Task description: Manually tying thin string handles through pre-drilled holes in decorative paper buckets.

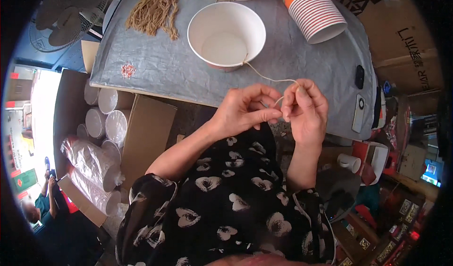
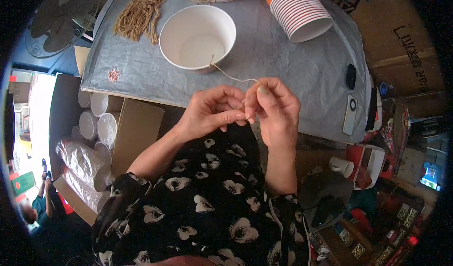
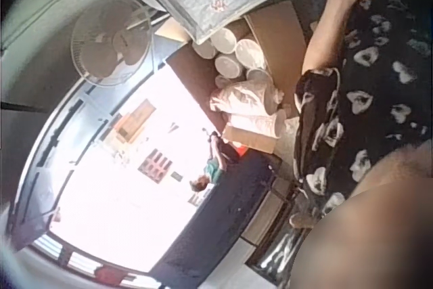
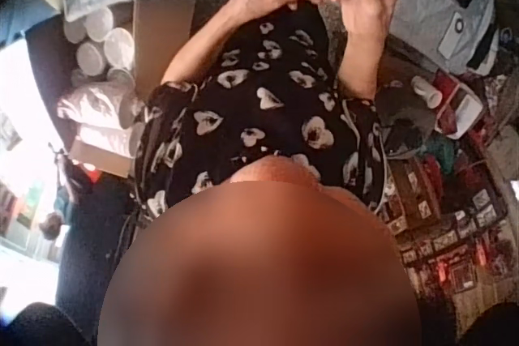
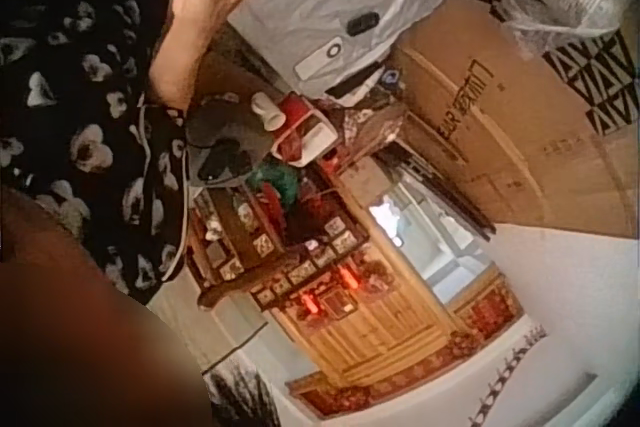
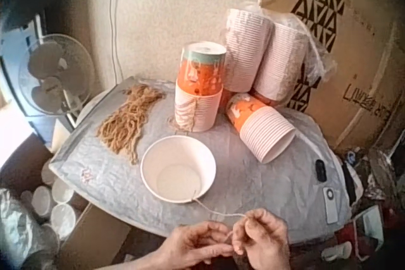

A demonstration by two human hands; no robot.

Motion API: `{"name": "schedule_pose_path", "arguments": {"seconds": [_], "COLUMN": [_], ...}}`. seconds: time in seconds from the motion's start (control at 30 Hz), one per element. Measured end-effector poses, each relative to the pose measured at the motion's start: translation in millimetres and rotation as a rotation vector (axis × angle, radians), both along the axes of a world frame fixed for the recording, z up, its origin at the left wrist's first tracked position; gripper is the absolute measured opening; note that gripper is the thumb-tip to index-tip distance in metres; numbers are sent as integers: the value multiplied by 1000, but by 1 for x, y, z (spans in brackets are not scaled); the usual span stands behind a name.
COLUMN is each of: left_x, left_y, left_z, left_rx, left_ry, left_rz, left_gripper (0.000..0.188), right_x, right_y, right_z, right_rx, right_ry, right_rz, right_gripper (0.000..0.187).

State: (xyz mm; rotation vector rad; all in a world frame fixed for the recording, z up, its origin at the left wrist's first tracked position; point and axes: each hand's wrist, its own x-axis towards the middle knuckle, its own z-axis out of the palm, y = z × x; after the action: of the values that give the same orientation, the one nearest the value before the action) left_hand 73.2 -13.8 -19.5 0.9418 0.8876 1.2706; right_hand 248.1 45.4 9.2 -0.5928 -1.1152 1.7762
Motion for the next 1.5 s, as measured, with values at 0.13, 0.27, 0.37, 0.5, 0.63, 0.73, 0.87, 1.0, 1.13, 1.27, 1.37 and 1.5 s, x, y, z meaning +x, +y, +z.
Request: {"name": "schedule_pose_path", "arguments": {"seconds": [0.13,0.27,0.37,0.5,0.63,0.73,0.87,1.0,1.13,1.27,1.37,1.5], "left_x": [-19,-48,-56,-67,-76,-78,-74,-66,-59,-59,-62,-66], "left_y": [-7,-13,-18,-22,-28,-29,-30,-32,-28,-25,-24,-22], "left_z": [-9,-26,-27,-25,-34,-35,-27,-18,-9,0,-4,-3], "left_rx": [13,89,24,3,2,-11,-10,131,260,203,232,301], "left_ry": [193,364,336,540,634,572,681,819,827,798,813,816], "left_rz": [17,195,263,290,354,363,359,268,208,175,159,160], "left_gripper": [13,12,10,10,11,10,9,7,8,11,9,9], "right_x": [9,22,23,27,33,37,22,-12,-31,-30,-30,-25], "right_y": [8,19,23,28,31,33,24,1,-18,-20,-21,-19], "right_z": [-8,-31,-48,-72,-85,-93,-89,-58,-51,-64,-63,-61], "right_rx": [-47,-186,-273,-416,-468,-461,-54,687,215,1,-60,-51], "right_ry": [38,111,177,280,288,282,-510,-848,-533,-389,-314,-380], "right_rz": [-14,-40,-10,18,-8,9,-298,-347,241,312,263,138], "right_gripper": [16,17,17,16,16,15,28,41,38,27,16,12]}}
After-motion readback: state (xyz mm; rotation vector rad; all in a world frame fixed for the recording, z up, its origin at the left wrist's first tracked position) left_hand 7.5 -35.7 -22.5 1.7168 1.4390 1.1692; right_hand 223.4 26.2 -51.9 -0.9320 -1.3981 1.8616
